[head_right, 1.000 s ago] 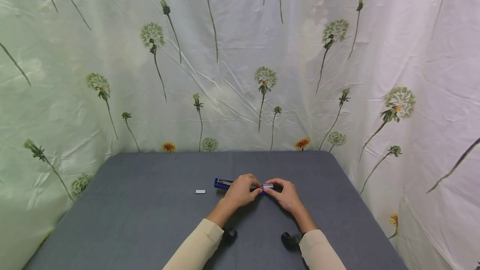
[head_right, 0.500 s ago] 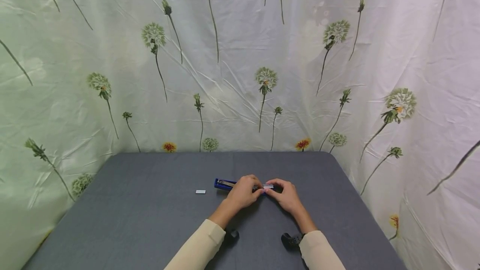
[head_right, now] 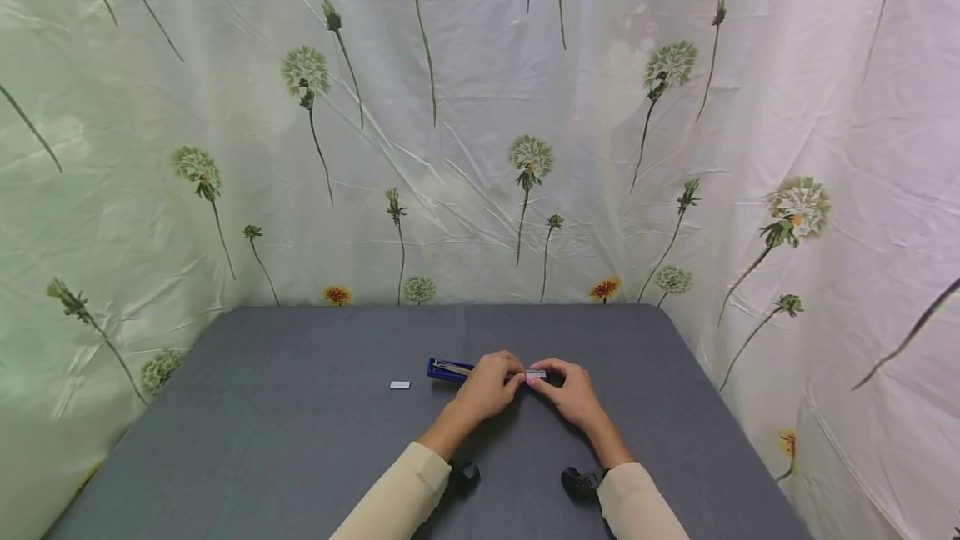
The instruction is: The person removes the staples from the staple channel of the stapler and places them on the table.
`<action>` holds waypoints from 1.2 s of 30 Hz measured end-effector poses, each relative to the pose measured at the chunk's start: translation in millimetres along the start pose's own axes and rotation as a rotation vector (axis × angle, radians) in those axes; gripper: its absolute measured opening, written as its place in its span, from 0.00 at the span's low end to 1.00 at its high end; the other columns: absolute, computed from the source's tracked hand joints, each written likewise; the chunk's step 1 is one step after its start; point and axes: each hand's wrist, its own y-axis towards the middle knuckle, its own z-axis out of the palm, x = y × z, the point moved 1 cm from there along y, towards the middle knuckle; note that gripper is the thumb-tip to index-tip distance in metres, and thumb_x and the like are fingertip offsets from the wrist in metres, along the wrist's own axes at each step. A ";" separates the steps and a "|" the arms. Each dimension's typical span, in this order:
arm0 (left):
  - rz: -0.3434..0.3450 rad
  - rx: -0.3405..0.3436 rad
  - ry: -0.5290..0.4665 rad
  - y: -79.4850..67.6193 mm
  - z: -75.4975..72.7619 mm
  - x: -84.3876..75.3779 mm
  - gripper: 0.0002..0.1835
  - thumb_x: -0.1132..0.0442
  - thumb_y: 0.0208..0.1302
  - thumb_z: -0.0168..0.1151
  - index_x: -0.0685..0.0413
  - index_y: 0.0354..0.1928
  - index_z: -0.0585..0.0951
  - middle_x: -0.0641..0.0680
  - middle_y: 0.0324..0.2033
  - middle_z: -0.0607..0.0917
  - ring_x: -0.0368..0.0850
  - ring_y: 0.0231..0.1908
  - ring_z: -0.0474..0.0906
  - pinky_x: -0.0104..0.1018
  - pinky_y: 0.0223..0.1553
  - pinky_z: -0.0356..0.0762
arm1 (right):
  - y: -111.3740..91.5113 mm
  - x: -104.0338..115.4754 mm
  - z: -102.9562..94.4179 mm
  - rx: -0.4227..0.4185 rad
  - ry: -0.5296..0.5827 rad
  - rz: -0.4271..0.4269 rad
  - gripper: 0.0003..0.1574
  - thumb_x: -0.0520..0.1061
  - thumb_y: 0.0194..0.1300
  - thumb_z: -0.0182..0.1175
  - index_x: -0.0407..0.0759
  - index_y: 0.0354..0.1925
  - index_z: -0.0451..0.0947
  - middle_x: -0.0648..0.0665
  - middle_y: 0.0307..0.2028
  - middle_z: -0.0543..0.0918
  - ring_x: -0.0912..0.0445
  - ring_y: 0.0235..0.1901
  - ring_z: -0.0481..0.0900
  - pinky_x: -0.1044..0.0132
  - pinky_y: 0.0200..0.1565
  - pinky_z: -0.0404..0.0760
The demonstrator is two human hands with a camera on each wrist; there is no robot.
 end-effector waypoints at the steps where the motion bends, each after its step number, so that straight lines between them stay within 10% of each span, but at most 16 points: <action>1: -0.003 -0.006 -0.004 0.0 0.1 0.2 0.07 0.59 0.66 0.62 0.48 0.38 0.89 0.46 0.40 0.86 0.40 0.43 0.82 0.32 0.46 0.80 | -0.2 0.3 0.0 0.001 -0.001 0.005 0.15 0.61 0.58 0.68 0.60 0.43 0.84 0.56 0.43 0.86 0.60 0.44 0.80 0.66 0.49 0.75; 20: -0.064 -0.044 -0.045 7.5 1.8 -3.2 0.04 0.53 0.62 0.68 0.42 0.34 0.87 0.45 0.34 0.84 0.35 0.32 0.77 0.26 0.33 0.75 | -1.7 -0.7 -1.9 -0.002 -0.008 -0.027 0.16 0.52 0.59 0.70 0.54 0.47 0.83 0.51 0.45 0.86 0.59 0.45 0.80 0.66 0.48 0.76; 36: 0.004 -0.002 0.066 9.0 2.4 -7.3 0.09 0.55 0.65 0.65 0.45 0.44 0.87 0.46 0.40 0.86 0.39 0.39 0.83 0.30 0.42 0.81 | -0.7 0.2 -0.8 -0.013 -0.025 -0.027 0.18 0.52 0.58 0.70 0.51 0.47 0.83 0.49 0.45 0.86 0.53 0.48 0.80 0.59 0.51 0.76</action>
